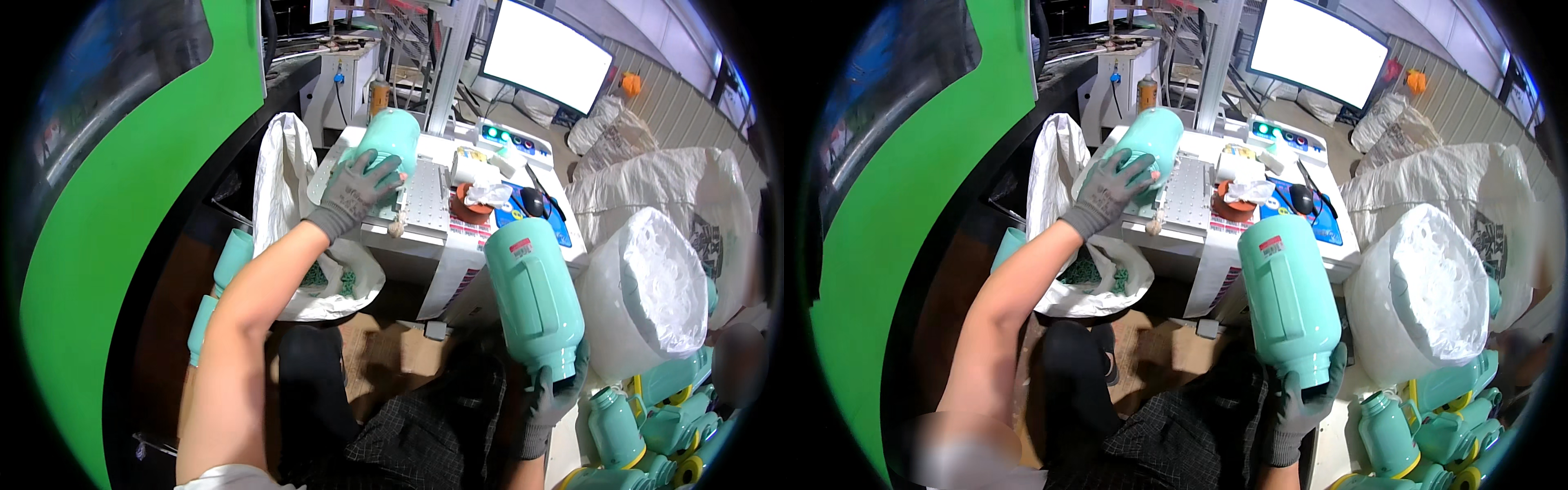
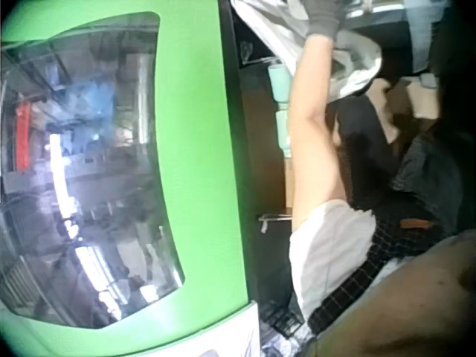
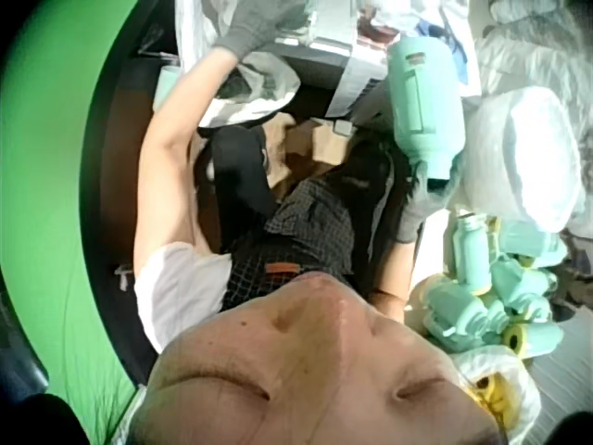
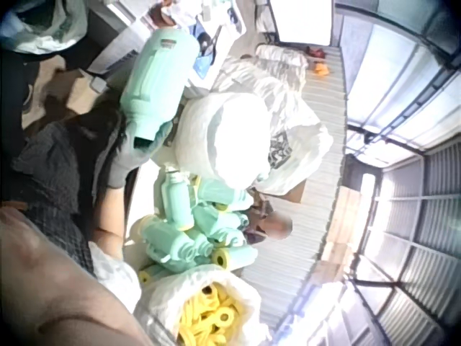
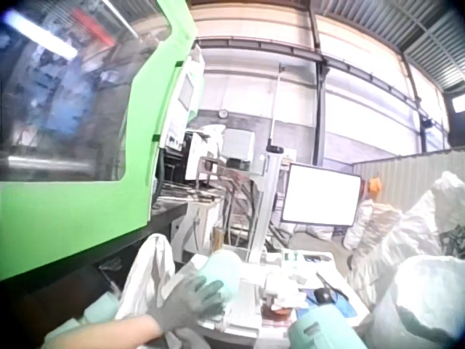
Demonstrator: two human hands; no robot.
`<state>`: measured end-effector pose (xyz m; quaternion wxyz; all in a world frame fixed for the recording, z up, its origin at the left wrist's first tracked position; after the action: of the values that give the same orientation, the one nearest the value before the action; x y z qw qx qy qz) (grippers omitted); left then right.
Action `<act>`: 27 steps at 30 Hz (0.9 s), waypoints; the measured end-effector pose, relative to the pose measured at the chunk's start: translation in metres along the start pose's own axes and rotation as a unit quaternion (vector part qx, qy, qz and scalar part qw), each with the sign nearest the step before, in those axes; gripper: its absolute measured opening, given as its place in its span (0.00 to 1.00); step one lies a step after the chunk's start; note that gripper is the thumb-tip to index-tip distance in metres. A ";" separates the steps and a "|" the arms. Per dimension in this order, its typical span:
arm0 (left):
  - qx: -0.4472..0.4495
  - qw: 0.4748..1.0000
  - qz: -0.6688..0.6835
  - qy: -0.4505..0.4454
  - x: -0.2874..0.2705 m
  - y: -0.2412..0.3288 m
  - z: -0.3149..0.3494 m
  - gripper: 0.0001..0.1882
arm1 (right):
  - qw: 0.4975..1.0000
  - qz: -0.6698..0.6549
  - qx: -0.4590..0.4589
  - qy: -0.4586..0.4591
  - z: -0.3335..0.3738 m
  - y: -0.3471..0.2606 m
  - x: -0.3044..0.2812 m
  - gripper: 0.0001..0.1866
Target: The person assembles teal plastic containers by inserting a white circular insert into the opening and screwing on a yellow lid. The person handles the containers one at a time, picking them up from a pile, performing the assembly, and placing the finished units into a white sack.
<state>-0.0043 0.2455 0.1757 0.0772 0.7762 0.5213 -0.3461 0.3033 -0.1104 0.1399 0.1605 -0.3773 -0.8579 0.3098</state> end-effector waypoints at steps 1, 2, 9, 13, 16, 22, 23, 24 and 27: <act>-0.012 0.998 0.062 0.006 -0.034 0.014 -0.002 0.33 | 1.000 0.025 -0.014 -0.003 -0.011 0.001 -0.001 0.43; -0.023 0.993 0.116 0.009 -0.082 0.022 0.004 0.34 | 0.999 0.042 -0.024 -0.006 -0.021 0.002 0.003 0.42; -0.116 0.809 0.576 0.006 -0.255 0.035 0.136 0.46 | 0.978 -0.035 -0.153 -0.138 -0.076 0.010 0.180 0.49; -0.369 0.622 0.633 -0.275 -0.175 0.107 0.233 0.44 | 0.891 0.159 -0.333 -0.266 -0.063 -0.007 0.315 0.48; -0.388 0.627 0.621 -0.267 -0.173 0.099 0.254 0.46 | 0.882 0.231 -0.320 -0.259 -0.058 0.008 0.393 0.46; -0.341 0.649 0.616 -0.289 -0.171 0.084 0.249 0.41 | 0.835 0.333 -0.224 -0.375 -0.044 0.056 0.438 0.45; -0.338 0.660 0.608 -0.282 -0.171 0.084 0.246 0.41 | 0.833 0.332 -0.249 -0.367 -0.044 0.053 0.434 0.42; -0.330 0.671 0.602 -0.278 -0.170 0.086 0.241 0.40 | 0.829 0.336 -0.270 -0.356 -0.047 0.052 0.432 0.39; -0.278 0.642 0.642 -0.314 -0.163 0.119 0.233 0.40 | 0.717 0.474 -0.374 -0.348 -0.040 0.192 0.403 0.14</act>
<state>-0.0436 -0.0428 0.0737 0.6510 0.7031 -0.0915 -0.2711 0.1618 0.3073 0.0618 -0.4711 -0.6294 -0.6084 0.1088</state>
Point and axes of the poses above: each hand's wrist, its own z-axis away from the middle knuckle, its own x-axis out of the palm, y = z × x, the point moved 9 cm from there along -z, towards the middle knuckle, and after that the axes turned 15 degrees about -x, right-handed, at the moved point
